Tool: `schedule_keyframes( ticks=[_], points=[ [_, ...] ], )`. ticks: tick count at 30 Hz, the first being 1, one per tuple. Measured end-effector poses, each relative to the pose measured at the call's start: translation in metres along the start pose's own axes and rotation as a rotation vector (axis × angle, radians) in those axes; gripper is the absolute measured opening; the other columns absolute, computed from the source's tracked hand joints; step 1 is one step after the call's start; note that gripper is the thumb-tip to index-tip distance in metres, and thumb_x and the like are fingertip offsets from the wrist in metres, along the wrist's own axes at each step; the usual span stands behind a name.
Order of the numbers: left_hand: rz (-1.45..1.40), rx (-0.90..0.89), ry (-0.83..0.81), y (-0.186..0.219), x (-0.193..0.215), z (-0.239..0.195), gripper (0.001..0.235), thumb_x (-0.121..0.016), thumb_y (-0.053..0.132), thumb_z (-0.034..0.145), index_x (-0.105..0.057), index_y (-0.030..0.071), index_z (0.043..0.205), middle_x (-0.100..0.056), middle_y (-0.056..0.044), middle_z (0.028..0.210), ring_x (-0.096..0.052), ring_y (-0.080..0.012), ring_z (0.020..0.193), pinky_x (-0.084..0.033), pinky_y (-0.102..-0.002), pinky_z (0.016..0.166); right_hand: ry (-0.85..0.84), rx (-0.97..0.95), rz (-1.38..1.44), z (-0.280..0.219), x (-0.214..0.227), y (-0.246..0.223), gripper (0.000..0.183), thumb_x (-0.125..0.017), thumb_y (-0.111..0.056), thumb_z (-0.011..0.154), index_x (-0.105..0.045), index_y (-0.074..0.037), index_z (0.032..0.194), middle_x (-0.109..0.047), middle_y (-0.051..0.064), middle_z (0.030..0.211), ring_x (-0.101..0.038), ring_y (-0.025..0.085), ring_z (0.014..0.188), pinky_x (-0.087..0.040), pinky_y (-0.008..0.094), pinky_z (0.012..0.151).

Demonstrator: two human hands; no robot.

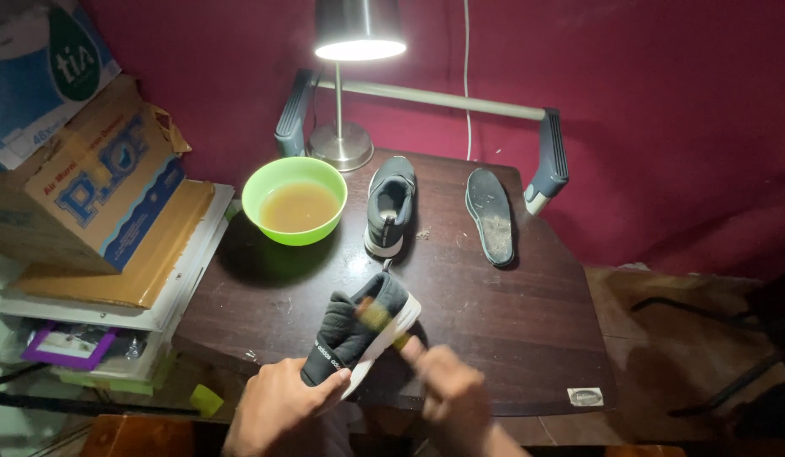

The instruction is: The person scrubs a gray slip-on shoe with a toothbrush dipped in a liquid solution from a green bowl. They repeatedly dip the brush and scrub the shoe's upper, sides, and sole while holding it on a wooden table. The other shoe and a removed insole remain on the table.

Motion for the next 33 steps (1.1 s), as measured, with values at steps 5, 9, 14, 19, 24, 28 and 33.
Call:
schedule_keyframes(
  ticks=[5, 9, 14, 19, 24, 28, 33],
  points=[
    [0.021, -0.045, 0.071, 0.005, 0.003, -0.005, 0.063, -0.057, 0.083, 0.075, -0.078, 0.03, 0.102, -0.078, -0.009, 0.103, -0.07, -0.0344, 0.106, -0.054, -0.043, 0.09, -0.114, 0.288, 0.045, 0.017, 0.014, -0.035, 0.029, -0.052, -0.016, 0.104, -0.067, -0.006, 0.127, -0.066, 0.008, 0.087, -0.068, 0.024, 0.074, -0.052, 0.034, 0.062],
    [0.015, -0.051, 0.13, 0.007, 0.006, -0.014, 0.059, -0.065, 0.081, 0.071, -0.076, 0.035, 0.106, -0.077, -0.008, 0.103, -0.071, -0.0353, 0.106, -0.055, -0.045, 0.093, -0.038, 0.183, -0.043, 0.012, 0.016, -0.019, 0.046, -0.049, -0.002, 0.092, -0.065, -0.014, 0.134, -0.072, 0.002, 0.094, -0.067, 0.017, 0.056, -0.049, 0.033, 0.046],
    [0.021, -0.053, 0.269, -0.008, 0.0, -0.002, 0.069, -0.069, 0.084, 0.068, -0.067, 0.034, 0.116, -0.073, -0.008, 0.1, -0.071, -0.0369, 0.101, -0.056, -0.049, 0.089, -0.073, 0.074, -0.201, 0.006, 0.03, 0.016, 0.053, -0.072, -0.021, 0.081, -0.064, -0.025, 0.134, -0.065, -0.005, 0.096, -0.064, 0.012, 0.065, -0.046, 0.031, 0.052],
    [-0.016, -0.115, 0.469, 0.002, 0.004, -0.01, 0.076, -0.073, 0.088, 0.063, -0.065, 0.033, 0.116, -0.065, -0.008, 0.102, -0.072, -0.0383, 0.09, -0.058, -0.052, 0.079, -0.022, 0.294, -0.191, -0.012, 0.011, -0.021, 0.036, -0.06, -0.024, 0.098, -0.067, -0.019, 0.133, -0.066, -0.004, 0.093, -0.064, 0.011, 0.06, -0.049, 0.026, 0.051],
    [0.006, -0.055, 0.427, -0.002, -0.002, -0.003, 0.09, -0.078, 0.079, 0.064, -0.053, 0.039, 0.14, -0.056, -0.003, 0.129, -0.072, -0.0333, 0.103, -0.059, -0.05, 0.088, -0.158, 0.174, -0.251, -0.042, -0.002, 0.01, 0.02, -0.052, -0.023, 0.104, -0.066, -0.017, 0.117, -0.064, -0.005, 0.098, -0.063, 0.011, 0.073, -0.049, 0.03, 0.057],
    [0.021, -0.096, 0.529, -0.001, -0.009, 0.001, 0.093, -0.089, 0.069, 0.056, -0.055, 0.037, 0.136, -0.055, -0.003, 0.125, -0.07, -0.0313, 0.099, -0.06, -0.05, 0.083, -0.042, -0.164, -0.274, -0.021, 0.007, -0.002, 0.057, -0.052, -0.004, 0.091, -0.064, -0.034, 0.138, -0.067, -0.006, 0.084, -0.059, 0.02, 0.053, -0.05, 0.043, 0.049],
    [0.018, -0.105, 0.637, 0.004, 0.002, -0.006, 0.099, -0.095, 0.054, 0.048, -0.054, 0.039, 0.137, -0.051, 0.0, 0.126, -0.065, -0.0295, 0.101, -0.062, -0.051, 0.074, -0.1, -0.176, -0.318, -0.033, 0.006, -0.033, 0.061, -0.066, -0.039, 0.079, -0.061, -0.04, 0.14, -0.058, -0.013, 0.087, -0.06, 0.013, 0.051, -0.042, 0.034, 0.043]
  ],
)
Point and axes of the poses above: each hand's wrist, its own z-axis towards the middle knuckle, its own x-axis out of the back of the hand, y = z × x, the point moved 9 cm from there along z, towards the middle knuckle
